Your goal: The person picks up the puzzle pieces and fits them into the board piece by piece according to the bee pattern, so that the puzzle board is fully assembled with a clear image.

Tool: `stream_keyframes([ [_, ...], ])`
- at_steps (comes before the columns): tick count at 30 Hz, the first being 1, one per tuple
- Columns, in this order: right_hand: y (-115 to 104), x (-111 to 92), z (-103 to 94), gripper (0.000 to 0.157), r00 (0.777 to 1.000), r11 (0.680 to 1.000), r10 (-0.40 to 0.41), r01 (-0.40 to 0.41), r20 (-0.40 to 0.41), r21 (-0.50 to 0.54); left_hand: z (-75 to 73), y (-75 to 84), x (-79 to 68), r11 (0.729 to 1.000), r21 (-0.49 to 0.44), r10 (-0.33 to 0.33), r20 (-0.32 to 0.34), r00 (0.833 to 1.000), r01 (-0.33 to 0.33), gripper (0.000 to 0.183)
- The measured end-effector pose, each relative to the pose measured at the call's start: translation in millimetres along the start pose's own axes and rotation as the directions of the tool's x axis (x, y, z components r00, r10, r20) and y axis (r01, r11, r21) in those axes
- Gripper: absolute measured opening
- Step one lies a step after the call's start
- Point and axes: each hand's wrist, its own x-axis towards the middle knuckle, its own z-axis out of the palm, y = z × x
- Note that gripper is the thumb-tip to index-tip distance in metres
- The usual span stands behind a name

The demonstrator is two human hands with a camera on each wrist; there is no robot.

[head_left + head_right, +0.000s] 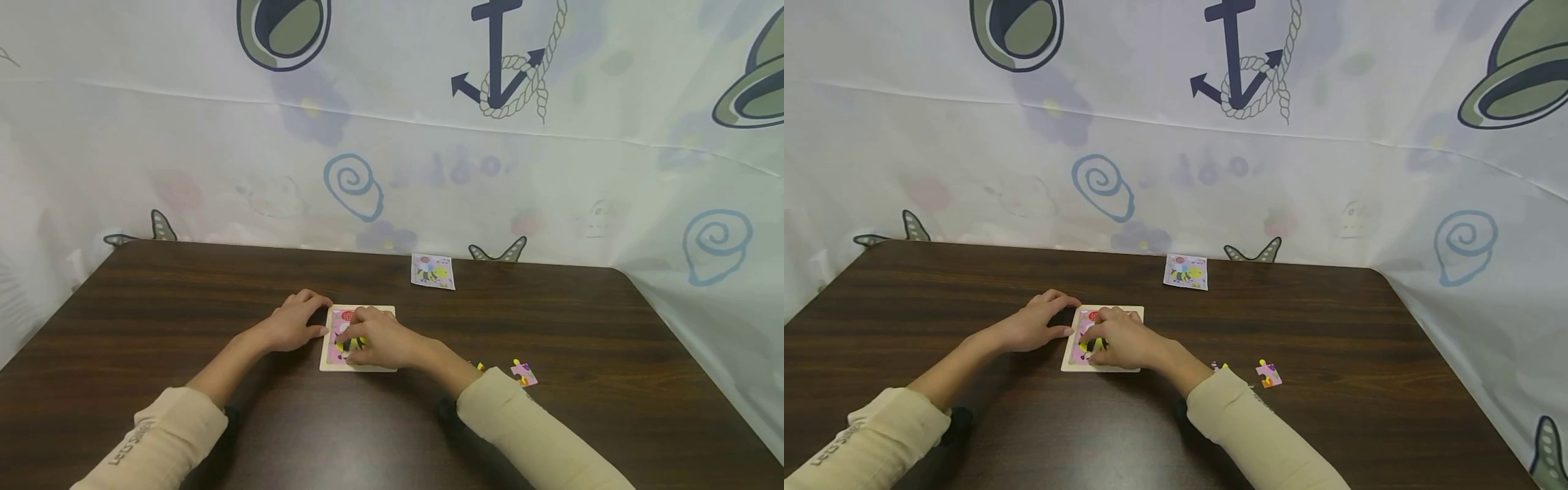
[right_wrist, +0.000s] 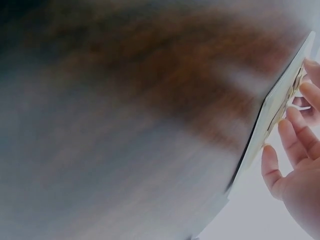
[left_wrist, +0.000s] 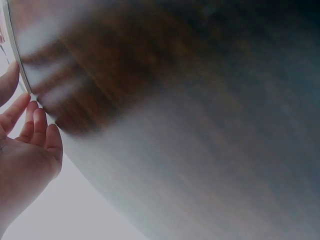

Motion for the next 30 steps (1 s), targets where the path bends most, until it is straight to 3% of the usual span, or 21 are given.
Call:
stream_keyframes([
  [8, -1, 1, -1.9, 0.032, 0.999, 0.999, 0.033, -0.033, 0.03, 0.001, 3.9, -9.3, 1.9, 0.999, 0.01, 0.052, -0.027, 0.998, -0.051, 0.045],
  [19, 1, -1, -1.9, 0.033, 0.999, 1.0, 0.03, -0.03, 0.022, 0.008, 0.4, 2.6, 0.0, 1.0, 0.015, 0.001, -0.001, 1.0, -0.001, 0.044],
  [30, 5, -11, -10.7, 0.036, 0.998, 0.992, 0.065, -0.066, 0.015, 0.11, 1.1, 3.2, -0.9, 1.0, 0.012, -0.001, -0.01, 1.0, 0.001, 0.044],
])
